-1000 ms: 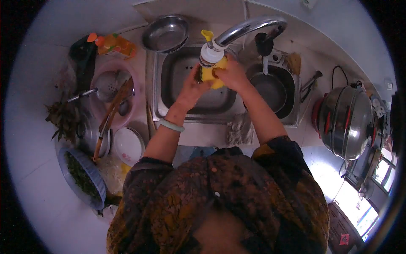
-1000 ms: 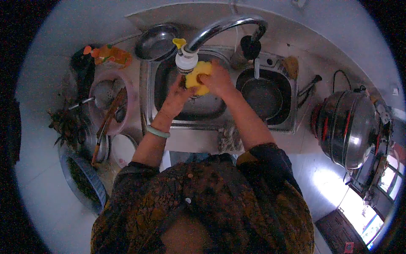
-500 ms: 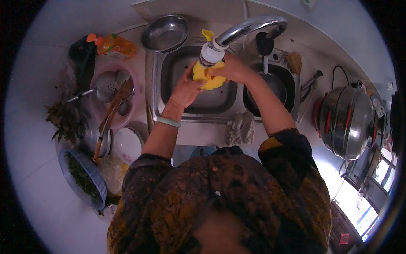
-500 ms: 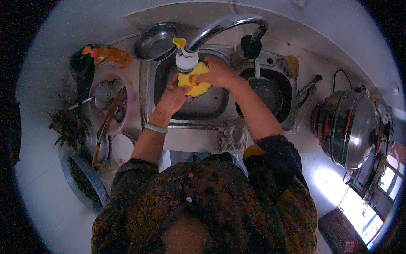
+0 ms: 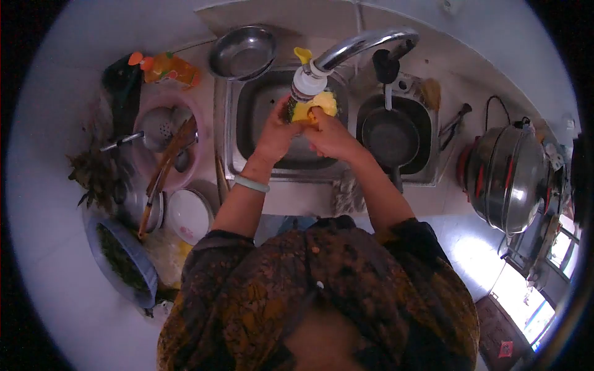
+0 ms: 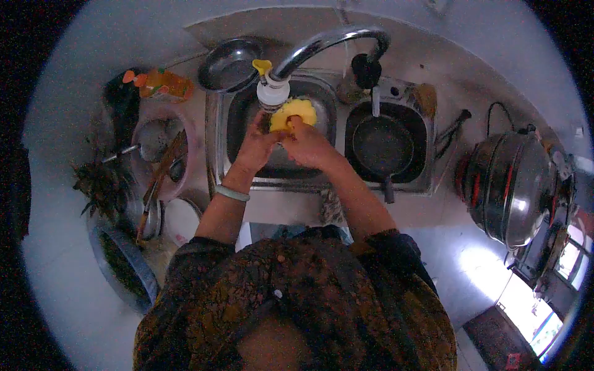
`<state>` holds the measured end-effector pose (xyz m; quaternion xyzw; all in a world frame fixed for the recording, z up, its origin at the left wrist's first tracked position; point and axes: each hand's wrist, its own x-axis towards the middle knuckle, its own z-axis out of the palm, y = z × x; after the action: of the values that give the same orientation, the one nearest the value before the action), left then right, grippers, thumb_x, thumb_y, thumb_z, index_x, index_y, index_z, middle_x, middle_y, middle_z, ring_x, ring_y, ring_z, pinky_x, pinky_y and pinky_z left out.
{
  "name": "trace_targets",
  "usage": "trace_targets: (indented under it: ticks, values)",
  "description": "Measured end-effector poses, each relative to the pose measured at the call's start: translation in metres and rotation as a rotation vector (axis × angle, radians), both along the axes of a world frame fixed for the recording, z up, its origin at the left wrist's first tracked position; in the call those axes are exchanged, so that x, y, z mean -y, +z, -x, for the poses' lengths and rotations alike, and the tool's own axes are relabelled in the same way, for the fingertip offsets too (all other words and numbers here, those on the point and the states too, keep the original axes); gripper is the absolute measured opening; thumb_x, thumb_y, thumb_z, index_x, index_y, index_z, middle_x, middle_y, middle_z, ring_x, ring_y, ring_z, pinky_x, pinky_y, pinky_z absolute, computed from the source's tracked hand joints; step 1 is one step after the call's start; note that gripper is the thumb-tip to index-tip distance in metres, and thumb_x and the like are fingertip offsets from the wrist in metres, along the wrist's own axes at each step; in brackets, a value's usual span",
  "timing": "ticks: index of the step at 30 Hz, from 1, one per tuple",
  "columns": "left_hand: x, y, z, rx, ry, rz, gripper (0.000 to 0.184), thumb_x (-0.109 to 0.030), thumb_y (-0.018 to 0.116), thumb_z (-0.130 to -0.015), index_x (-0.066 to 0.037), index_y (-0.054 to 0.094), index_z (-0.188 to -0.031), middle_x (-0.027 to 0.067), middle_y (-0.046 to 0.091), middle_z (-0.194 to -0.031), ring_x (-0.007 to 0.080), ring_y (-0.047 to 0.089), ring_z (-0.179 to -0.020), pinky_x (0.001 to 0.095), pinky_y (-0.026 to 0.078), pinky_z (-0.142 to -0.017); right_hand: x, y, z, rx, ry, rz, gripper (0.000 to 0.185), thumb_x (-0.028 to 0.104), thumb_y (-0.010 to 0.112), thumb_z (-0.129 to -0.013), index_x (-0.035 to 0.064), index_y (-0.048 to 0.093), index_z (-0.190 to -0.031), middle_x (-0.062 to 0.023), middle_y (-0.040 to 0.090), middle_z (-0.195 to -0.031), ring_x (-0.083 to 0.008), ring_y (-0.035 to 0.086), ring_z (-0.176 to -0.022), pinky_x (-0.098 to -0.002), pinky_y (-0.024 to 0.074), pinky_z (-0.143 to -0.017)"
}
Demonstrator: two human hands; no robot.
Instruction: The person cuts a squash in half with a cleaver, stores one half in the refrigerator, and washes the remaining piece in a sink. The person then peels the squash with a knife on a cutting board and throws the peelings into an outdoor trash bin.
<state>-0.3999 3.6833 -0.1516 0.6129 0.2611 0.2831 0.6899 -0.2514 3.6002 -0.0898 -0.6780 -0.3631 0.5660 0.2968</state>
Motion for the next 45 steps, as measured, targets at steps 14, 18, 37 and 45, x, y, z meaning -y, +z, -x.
trace_targets:
  ticks: [14,18,37,45]
  values:
    - [0.008,0.018,-0.004,0.128,0.094,0.577,0.066,-0.005,0.063,-0.091,-0.003,0.029,-0.147,0.0100,0.051,-0.133,0.0201,0.051,-0.121,0.0335,0.043,-0.100,-0.001,-0.024,0.021,-0.176,-0.279,-0.137,0.029,0.012,0.054,-0.093,0.0005,0.050,-0.119,-0.0095,0.064,-0.072,-0.0155,0.059,-0.050,-0.0292,0.0492,-0.046]
    - [0.010,0.011,-0.005,0.170,0.170,0.644,0.062,-0.002,0.059,-0.092,-0.004,0.030,-0.147,0.0091,0.050,-0.134,0.0194,0.050,-0.120,0.0329,0.043,-0.100,-0.006,-0.036,0.025,-0.189,-0.360,-0.179,0.031,0.012,0.055,-0.094,0.0002,0.050,-0.122,-0.0113,0.066,-0.079,-0.0153,0.062,-0.055,-0.0290,0.0511,-0.048]
    - [-0.014,-0.019,0.005,0.311,0.243,0.799,0.053,-0.011,0.062,-0.093,-0.009,0.039,-0.141,0.0093,0.051,-0.135,0.0260,0.051,-0.124,0.0446,0.044,-0.103,0.005,-0.030,-0.005,-0.308,-0.454,-0.244,0.019,0.016,0.061,-0.093,0.0042,0.056,-0.108,-0.0066,0.063,-0.074,-0.0112,0.060,-0.060,-0.0261,0.0497,-0.053]
    - [-0.012,-0.002,0.014,0.333,0.196,0.889,0.051,-0.016,0.065,-0.091,-0.009,0.045,-0.138,0.0095,0.053,-0.135,0.0286,0.051,-0.126,0.0499,0.044,-0.103,0.017,-0.095,-0.021,0.467,-0.019,-0.223,0.045,0.026,0.064,-0.090,0.0069,0.052,-0.130,-0.0089,0.068,-0.083,-0.0195,0.065,-0.073,-0.0346,0.0522,-0.067]
